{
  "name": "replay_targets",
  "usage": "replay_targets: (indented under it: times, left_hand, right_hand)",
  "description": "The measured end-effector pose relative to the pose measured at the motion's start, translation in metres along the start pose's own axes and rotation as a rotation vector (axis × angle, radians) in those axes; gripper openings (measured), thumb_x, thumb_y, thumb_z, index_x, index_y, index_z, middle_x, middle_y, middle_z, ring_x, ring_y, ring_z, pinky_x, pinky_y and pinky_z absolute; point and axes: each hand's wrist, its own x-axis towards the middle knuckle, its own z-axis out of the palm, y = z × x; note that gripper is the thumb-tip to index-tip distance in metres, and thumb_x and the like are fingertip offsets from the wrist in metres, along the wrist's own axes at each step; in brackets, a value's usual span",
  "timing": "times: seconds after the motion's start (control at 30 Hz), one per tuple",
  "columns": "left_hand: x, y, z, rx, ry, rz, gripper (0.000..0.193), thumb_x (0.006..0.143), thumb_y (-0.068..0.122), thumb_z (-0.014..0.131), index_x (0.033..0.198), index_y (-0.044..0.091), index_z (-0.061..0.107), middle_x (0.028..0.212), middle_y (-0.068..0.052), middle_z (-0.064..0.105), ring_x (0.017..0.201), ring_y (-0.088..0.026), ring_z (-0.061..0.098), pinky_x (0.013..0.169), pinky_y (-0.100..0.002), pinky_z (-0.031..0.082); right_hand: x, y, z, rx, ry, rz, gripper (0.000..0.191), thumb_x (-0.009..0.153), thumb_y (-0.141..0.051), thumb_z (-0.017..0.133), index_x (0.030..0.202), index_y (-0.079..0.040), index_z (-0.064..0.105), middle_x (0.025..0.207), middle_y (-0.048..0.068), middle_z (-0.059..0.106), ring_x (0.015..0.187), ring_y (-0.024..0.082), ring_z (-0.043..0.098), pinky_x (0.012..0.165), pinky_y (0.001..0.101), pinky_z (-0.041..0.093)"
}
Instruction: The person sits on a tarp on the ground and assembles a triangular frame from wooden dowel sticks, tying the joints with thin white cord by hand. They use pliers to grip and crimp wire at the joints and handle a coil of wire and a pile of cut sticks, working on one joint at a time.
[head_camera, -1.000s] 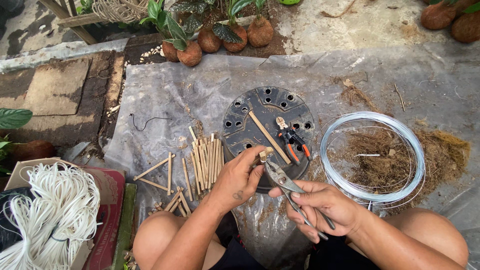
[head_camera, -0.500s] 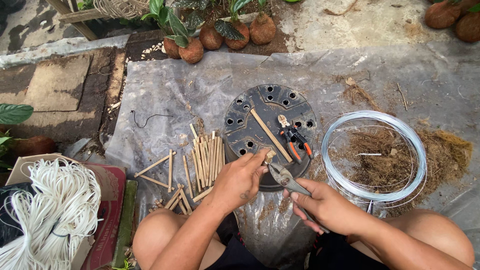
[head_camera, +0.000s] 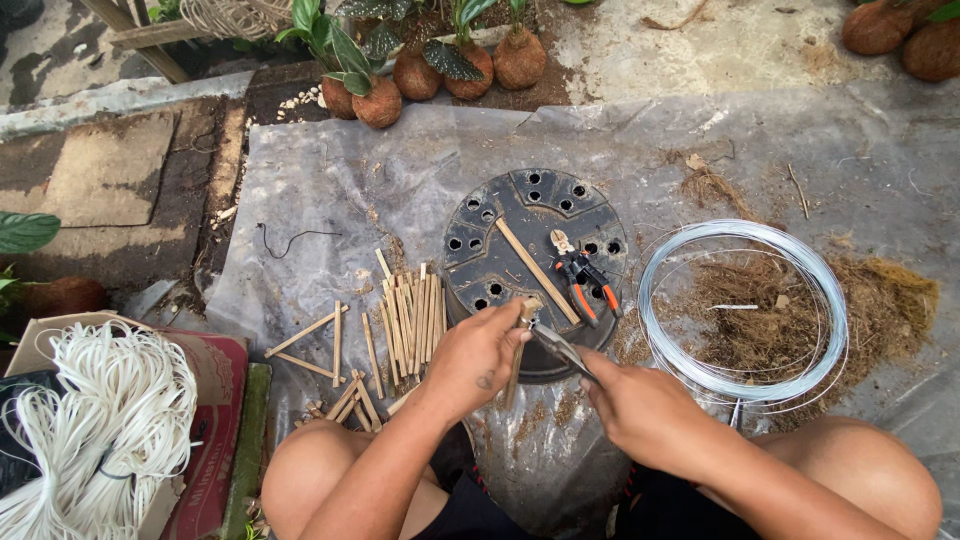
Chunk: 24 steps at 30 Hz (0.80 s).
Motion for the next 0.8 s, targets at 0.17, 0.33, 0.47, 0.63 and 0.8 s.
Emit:
replay_targets:
  times: [0.17,0.33,0.47,0.63,0.8]
  left_hand:
    - [0.001,0.0,-0.014,-0.24,0.07,-0.033,0.037,0.099,0.013,0.063,0.135,0.008,0.059,0.118,-0.016,0.07,0.101,-0.034,0.073,0.083,-0.038,0.057]
    - [0.0,0.007,-0.014,-0.198,0.121,0.145,0.037,0.1,0.01,0.063,0.136,0.007,0.056,0.121,-0.018,0.069,0.105,-0.037,0.071,0.085,-0.039,0.056]
    - [0.0,0.007,-0.011,-0.21,0.119,0.133,0.037,0.099,0.008,0.064,0.135,0.007,0.056,0.119,-0.017,0.069,0.104,-0.037,0.071,0.084,-0.04,0.056]
    - [0.0,0.005,-0.01,-0.234,0.113,0.103,0.036,0.1,0.008,0.064,0.135,0.008,0.055,0.116,-0.016,0.07,0.099,-0.035,0.073,0.082,-0.04,0.057]
    - [0.0,0.005,-0.007,-0.174,0.157,0.197,0.04,0.098,0.005,0.064,0.136,0.007,0.054,0.116,-0.018,0.069,0.098,-0.038,0.071,0.08,-0.041,0.056]
  right_hand:
    - [0.001,0.008,-0.015,1.162,-0.405,-0.057,0.042,0.105,-0.014,0.049,0.142,0.005,0.051,0.109,0.024,0.077,0.083,0.029,0.075,0.051,0.0303,0.053]
    - [-0.003,0.009,-0.016,1.717,-0.702,-0.091,0.054,0.1,-0.012,0.038,0.15,0.009,0.034,0.107,0.033,0.067,0.089,0.043,0.076,0.051,0.0368,0.062]
    - [0.0,0.007,-0.01,1.752,-0.714,-0.075,0.054,0.104,-0.011,0.035,0.152,0.012,0.033,0.102,0.035,0.065,0.084,0.046,0.076,0.052,0.0396,0.063]
    - [0.001,0.008,-0.007,1.797,-0.745,-0.117,0.054,0.107,-0.01,0.036,0.155,0.013,0.032,0.101,0.033,0.065,0.081,0.046,0.076,0.052,0.0386,0.062]
    - [0.0,0.009,-0.007,1.766,-0.758,-0.097,0.055,0.103,-0.014,0.037,0.152,0.01,0.034,0.097,0.032,0.066,0.078,0.046,0.076,0.048,0.0394,0.061]
